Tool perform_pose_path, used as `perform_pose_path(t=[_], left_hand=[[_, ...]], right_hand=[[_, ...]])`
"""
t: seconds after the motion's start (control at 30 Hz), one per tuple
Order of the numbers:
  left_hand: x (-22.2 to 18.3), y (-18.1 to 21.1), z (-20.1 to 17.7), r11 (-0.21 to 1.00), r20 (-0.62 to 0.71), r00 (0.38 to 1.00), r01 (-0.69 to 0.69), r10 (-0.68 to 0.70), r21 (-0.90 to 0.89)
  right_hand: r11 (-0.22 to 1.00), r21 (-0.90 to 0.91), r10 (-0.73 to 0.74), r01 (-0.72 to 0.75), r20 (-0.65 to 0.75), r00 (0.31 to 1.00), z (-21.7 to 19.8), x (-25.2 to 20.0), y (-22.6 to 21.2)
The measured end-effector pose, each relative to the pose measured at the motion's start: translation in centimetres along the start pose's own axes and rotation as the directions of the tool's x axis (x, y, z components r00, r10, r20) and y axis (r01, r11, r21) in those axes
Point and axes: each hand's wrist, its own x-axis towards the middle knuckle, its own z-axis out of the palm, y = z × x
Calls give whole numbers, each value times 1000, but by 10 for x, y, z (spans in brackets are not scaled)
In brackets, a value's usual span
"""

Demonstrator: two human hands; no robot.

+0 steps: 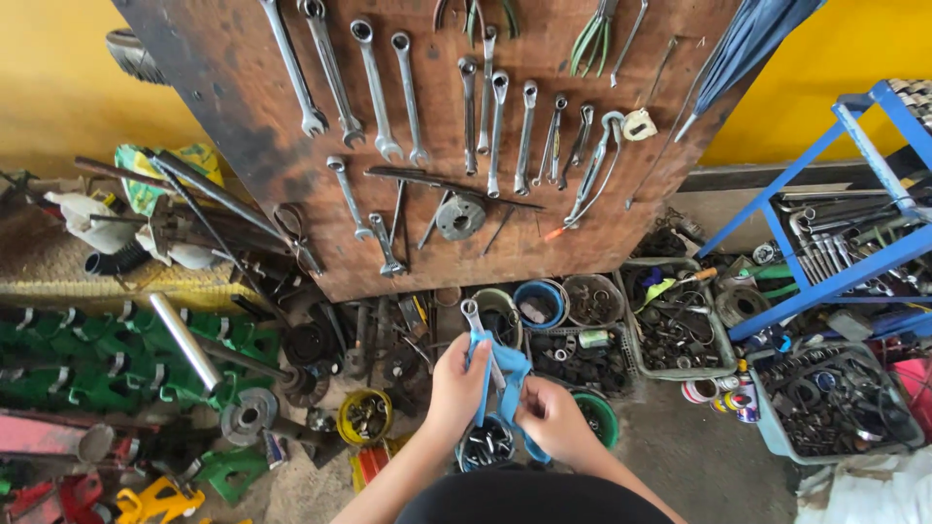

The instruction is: Cleaning and organizing various sizes of wrenches on a wall-mounted tool board using a blue cloth.

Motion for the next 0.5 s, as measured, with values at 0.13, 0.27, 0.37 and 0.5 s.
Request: perform_pose_path(t=[0.13, 0.27, 0.37, 0.5], left_hand=[[2, 3, -26, 994, 64, 993, 103, -101, -28], [3, 3, -44, 981, 194, 981, -21, -18, 194], [-6, 8, -47, 973, 265, 961, 13, -75, 230], [-4, -10, -50, 994, 274, 961, 9, -39, 110]], right_hand=[[998, 56, -18, 18, 2, 1000, 23, 5, 22], [978, 204, 32, -33, 7, 999, 37, 8, 38], [963, 255, 100, -87, -37, 994, 44, 6, 28], [939, 329, 132, -104, -63, 989, 46, 13, 18]])
